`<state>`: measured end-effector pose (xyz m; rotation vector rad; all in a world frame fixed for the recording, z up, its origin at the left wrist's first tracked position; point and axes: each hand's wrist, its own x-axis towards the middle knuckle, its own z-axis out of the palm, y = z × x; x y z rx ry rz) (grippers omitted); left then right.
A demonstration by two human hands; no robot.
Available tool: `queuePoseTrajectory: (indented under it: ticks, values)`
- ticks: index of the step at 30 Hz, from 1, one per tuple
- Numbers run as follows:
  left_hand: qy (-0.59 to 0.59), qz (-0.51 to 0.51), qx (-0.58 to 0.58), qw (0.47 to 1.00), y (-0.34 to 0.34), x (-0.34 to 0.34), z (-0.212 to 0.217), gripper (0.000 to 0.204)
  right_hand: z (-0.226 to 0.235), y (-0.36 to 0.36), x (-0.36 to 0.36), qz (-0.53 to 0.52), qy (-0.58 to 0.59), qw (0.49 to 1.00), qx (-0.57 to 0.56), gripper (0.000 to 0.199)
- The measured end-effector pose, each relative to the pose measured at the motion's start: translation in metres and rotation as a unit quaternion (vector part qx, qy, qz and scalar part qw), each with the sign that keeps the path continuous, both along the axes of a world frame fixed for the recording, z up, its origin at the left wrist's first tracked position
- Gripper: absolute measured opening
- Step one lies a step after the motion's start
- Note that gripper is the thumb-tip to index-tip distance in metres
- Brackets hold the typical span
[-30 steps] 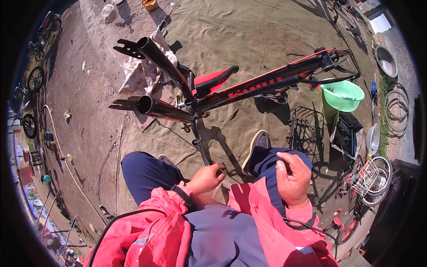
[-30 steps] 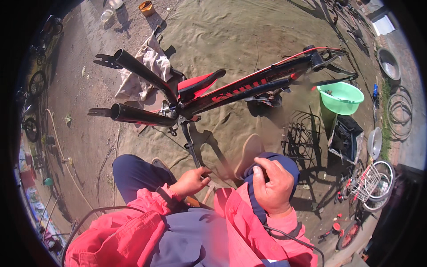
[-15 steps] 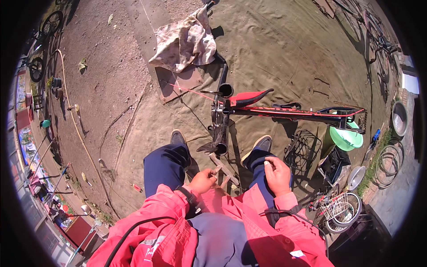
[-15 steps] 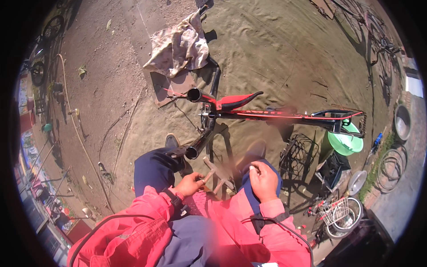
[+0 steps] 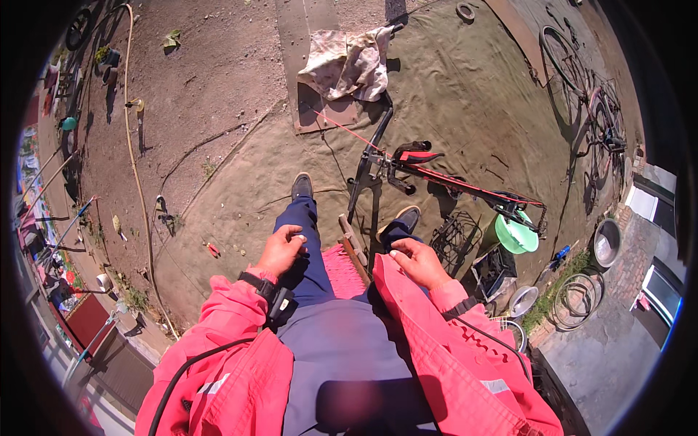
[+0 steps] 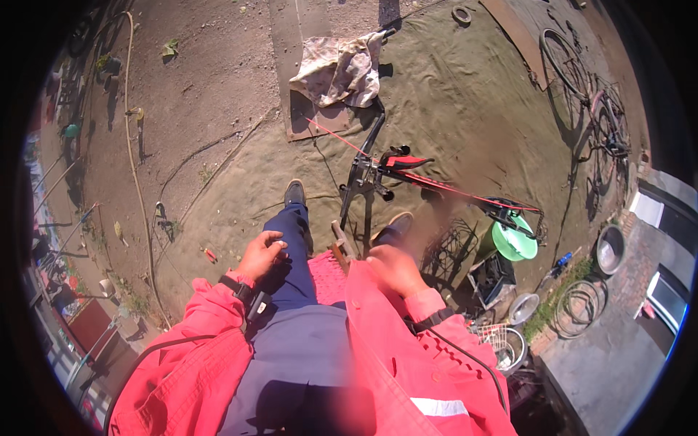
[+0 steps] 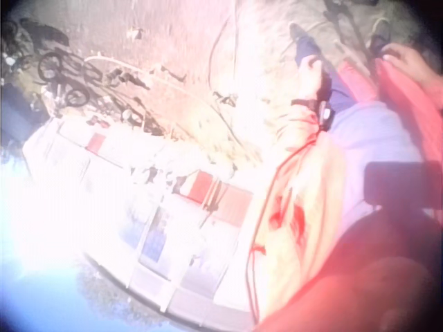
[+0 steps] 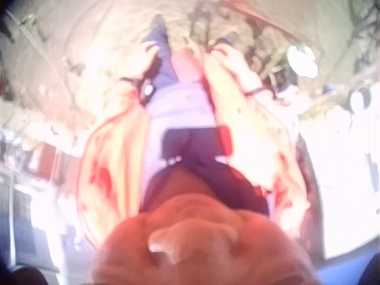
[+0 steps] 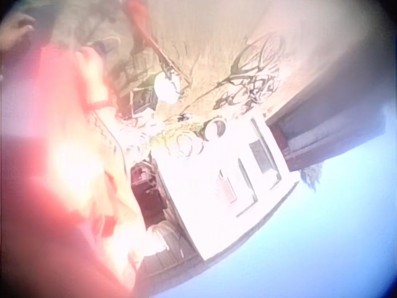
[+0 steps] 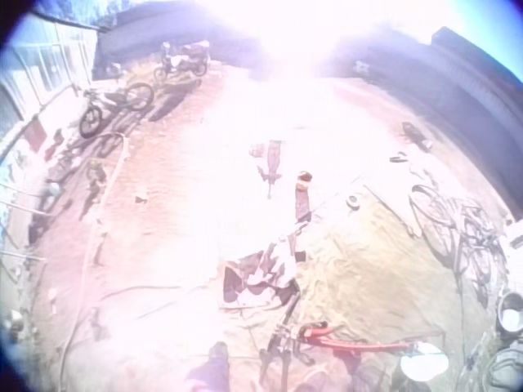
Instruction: The person installs a red bicycle saddle onto the seat post of a black and red bicycle frame, then picks up a rear wheel and positions it near the rear dropouts.
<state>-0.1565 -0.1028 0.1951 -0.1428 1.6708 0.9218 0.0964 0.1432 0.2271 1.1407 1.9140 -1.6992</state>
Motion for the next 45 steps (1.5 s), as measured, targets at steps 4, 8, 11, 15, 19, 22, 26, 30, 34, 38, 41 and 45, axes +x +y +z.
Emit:
queuePoseTrajectory:
  ticks: [4,8,11,15,19,22,26,30,34,38,41,45]
  values:
    - [0.004,-0.052,-0.003,0.999,-0.005,-0.023,0.006,0.032,0.020,-0.008,-0.004,-0.022,-0.071,0.997,0.017,0.037]
    - [0.020,-0.145,0.005,0.989,0.010,-0.036,0.008,0.031,0.027,-0.018,0.017,-0.104,-0.090,0.990,-0.001,0.038]
    - [0.022,-0.155,0.009,0.988,0.028,-0.030,0.014,0.032,0.018,-0.025,0.052,-0.178,-0.092,0.979,-0.046,0.035]
    - [0.041,-0.186,-0.010,0.982,0.058,0.006,0.031,0.033,-0.001,-0.022,0.107,-0.269,-0.020,0.960,-0.076,0.030]
    - [0.037,-0.223,-0.024,0.974,0.093,0.067,0.045,0.032,-0.004,-0.009,0.177,-0.382,-0.048,0.913,-0.134,0.027]
    - [0.039,-0.297,-0.008,0.954,0.121,0.113,0.047,0.032,0.004,-0.008,0.245,-0.455,-0.064,0.879,-0.125,0.027]
    - [0.004,-0.419,0.011,0.908,0.146,0.149,0.047,0.037,0.008,-0.032,0.320,-0.603,-0.069,0.789,-0.097,0.030]
    - [0.000,-0.519,0.015,0.855,0.165,0.146,0.041,0.040,0.014,-0.097,0.356,-0.747,-0.039,0.662,-0.044,0.031]
    - [0.047,-0.621,0.031,0.782,0.181,0.130,0.034,0.039,0.008,-0.189,0.345,-0.755,-0.042,0.654,-0.028,0.032]
    - [0.088,-0.675,0.026,0.732,0.188,0.129,0.045,0.037,-0.018,-0.292,0.311,-0.832,-0.010,0.543,-0.113,0.035]
    - [0.102,-0.699,0.014,0.707,0.195,0.145,0.055,0.037,-0.050,-0.351,0.289,-0.743,-0.030,0.665,0.064,0.035]
    - [0.114,-0.730,0.013,0.674,0.205,0.194,0.058,0.038,-0.053,-0.376,0.311,-0.804,-0.014,0.591,-0.065,0.036]
